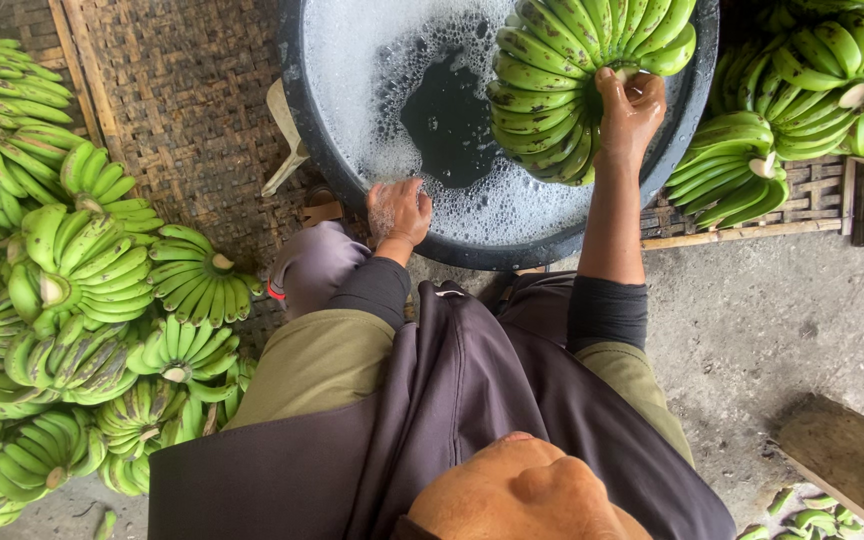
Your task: The person washes bunches of green bananas in a tub of soapy water by hand and places the washed fruit onto the ground next to the tub.
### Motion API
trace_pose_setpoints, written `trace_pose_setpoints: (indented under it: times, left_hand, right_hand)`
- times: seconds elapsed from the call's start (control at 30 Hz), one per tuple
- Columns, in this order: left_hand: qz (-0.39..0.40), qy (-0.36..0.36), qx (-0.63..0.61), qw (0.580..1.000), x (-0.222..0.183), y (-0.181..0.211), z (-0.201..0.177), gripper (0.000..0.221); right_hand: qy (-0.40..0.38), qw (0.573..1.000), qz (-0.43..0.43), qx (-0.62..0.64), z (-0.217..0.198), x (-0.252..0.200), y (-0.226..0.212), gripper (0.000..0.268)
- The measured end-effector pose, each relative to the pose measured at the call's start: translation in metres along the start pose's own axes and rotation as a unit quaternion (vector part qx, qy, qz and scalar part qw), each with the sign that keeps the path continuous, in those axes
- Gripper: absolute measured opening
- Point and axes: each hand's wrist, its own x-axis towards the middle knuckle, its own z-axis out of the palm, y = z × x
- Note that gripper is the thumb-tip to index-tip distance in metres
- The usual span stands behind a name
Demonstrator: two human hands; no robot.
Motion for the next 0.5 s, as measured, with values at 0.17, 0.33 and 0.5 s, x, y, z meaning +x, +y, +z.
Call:
trace_pose_setpoints:
  times: [0.17,0.33,0.5]
  left_hand:
    - [-0.021,-0.024,0.026,0.999,-0.001,0.000,-0.007,0.021]
    - [-0.002,-0.005,0.017,1.000,0.001,0.003,-0.007,0.023]
    - [-0.010,-0.019,0.022,1.000,0.001,0.002,-0.008,0.022]
  right_hand:
    - [-0.004,1.000,0.000,0.015,-0.001,-0.002,-0.001,0.027]
    - [-0.006,1.000,0.014,0.015,0.000,-0.005,-0.008,0.028]
    - [-0.010,0.999,0.013,0.040,-0.004,-0.007,-0.011,0.031]
